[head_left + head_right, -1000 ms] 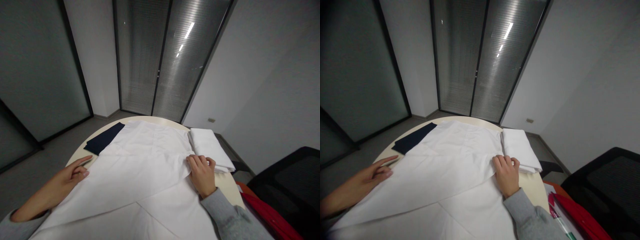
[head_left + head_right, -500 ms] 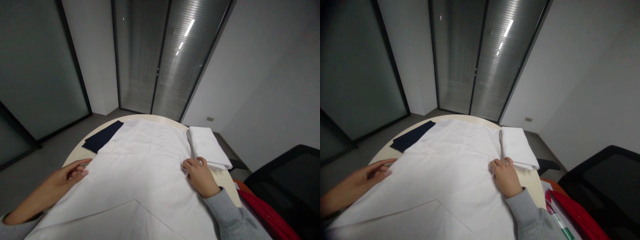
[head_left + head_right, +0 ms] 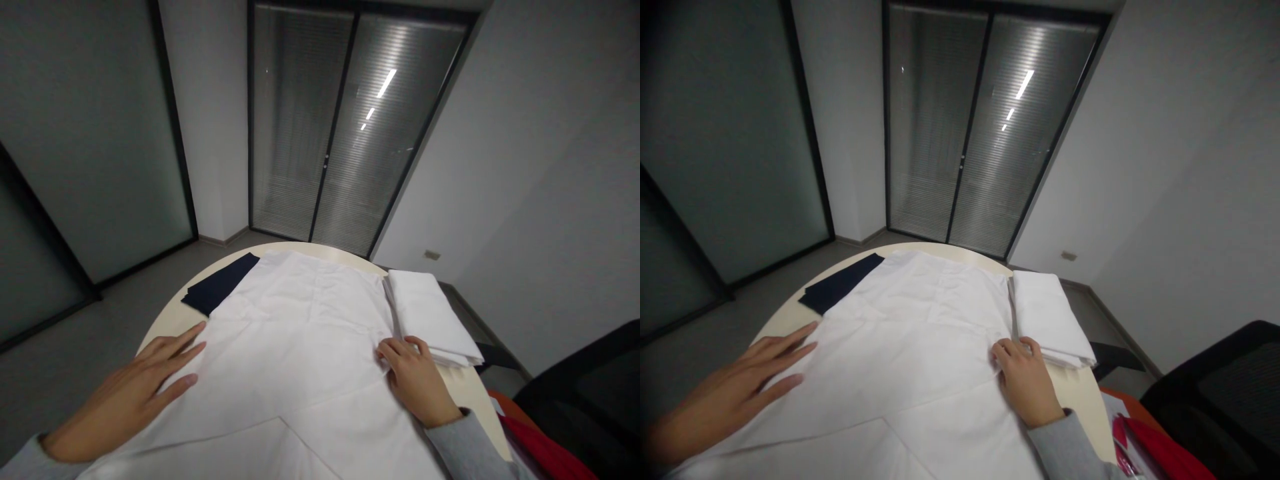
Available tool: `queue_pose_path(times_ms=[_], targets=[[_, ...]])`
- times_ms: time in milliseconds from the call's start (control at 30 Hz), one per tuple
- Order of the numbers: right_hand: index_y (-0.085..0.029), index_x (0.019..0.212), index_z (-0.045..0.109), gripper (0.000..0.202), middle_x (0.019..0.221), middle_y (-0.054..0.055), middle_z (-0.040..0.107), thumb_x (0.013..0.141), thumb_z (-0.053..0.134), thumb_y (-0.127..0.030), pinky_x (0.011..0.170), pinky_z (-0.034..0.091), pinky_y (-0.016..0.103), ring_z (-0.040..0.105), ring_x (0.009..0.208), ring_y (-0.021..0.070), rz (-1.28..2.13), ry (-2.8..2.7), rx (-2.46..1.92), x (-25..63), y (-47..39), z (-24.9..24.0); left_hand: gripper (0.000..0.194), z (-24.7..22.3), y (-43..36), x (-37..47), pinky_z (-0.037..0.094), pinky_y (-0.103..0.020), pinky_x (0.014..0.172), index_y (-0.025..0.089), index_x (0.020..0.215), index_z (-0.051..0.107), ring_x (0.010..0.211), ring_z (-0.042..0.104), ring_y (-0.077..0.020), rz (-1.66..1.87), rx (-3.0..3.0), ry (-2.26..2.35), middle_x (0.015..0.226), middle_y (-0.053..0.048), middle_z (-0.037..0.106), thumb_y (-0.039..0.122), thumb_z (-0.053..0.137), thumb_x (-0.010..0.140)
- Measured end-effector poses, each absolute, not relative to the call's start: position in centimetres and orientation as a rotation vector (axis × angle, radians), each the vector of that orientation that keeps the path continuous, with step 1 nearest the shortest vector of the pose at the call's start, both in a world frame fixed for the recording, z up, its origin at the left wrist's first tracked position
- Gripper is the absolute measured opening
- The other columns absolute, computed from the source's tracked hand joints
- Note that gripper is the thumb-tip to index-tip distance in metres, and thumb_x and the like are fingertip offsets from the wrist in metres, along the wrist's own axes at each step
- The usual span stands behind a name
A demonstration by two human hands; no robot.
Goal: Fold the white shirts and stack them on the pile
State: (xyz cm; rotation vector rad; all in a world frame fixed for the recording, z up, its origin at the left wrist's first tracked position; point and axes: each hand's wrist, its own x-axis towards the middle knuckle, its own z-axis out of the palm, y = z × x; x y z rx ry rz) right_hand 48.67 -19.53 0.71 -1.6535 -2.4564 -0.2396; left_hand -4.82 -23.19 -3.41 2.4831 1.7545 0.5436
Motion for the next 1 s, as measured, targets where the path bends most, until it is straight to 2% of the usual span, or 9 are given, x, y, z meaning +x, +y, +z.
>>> queue_pose_path(times_ms=[167, 400, 667, 1000], targets=[[-0.025, 0.099, 0.067, 0.041, 0.106, 0.001, 0.071, 0.073, 0.051, 0.004, 0.106, 0.03, 0.04, 0.064, 0.104, 0.0201, -0.237, -2.45, -1.631, 48.8, -19.5, 0.6, 0.06, -2.8, -23.9, -4.2, 0.054, -0.043, 0.111, 0.04, 0.157, 0.047, 0.138, 0.058, -0.0294, 0.459, 2.538, 1.761, 0.157, 0.002, 0.054, 0.055, 0.056, 0.099], [-0.024, 0.098, 0.066, 0.042, 0.105, 0.002, 0.069, 0.072, 0.048, 0.004, 0.104, 0.03, 0.039, 0.061, 0.106, 0.0204, -0.157, -2.423, -1.613, 49.1, -19.4, 0.4, 0.057, -2.2, -24.1, -3.8, 0.057, -0.042, 0.106, 0.039, 0.152, 0.054, 0.136, 0.059, -0.0284, 0.501, 2.531, 1.736, 0.154, 0.002, 0.058, 0.058, 0.056, 0.098], [-0.024, 0.1, 0.067, 0.042, 0.107, 0.002, 0.069, 0.073, 0.05, 0.003, 0.105, 0.03, 0.039, 0.059, 0.108, 0.0217, -0.16, -2.405, -1.62, 49.0, -19.5, 0.5, 0.058, -2.9, -24.2, -4.0, 0.052, -0.045, 0.113, 0.041, 0.151, 0.056, 0.137, 0.056, -0.0291, 0.565, 2.52, 1.725, 0.154, 0.003, 0.059, 0.06, 0.059, 0.096], [-0.024, 0.099, 0.066, 0.041, 0.105, 0.001, 0.068, 0.073, 0.051, 0.003, 0.105, 0.03, 0.039, 0.059, 0.106, 0.0215, -0.18, -2.415, -1.611, 49.1, -19.6, 0.5, 0.053, -3.5, -24.2, -3.8, 0.051, -0.047, 0.112, 0.041, 0.143, 0.063, 0.136, 0.055, -0.0302, 0.633, 2.425, 1.797, 0.151, 0.002, 0.061, 0.064, 0.058, 0.095]])
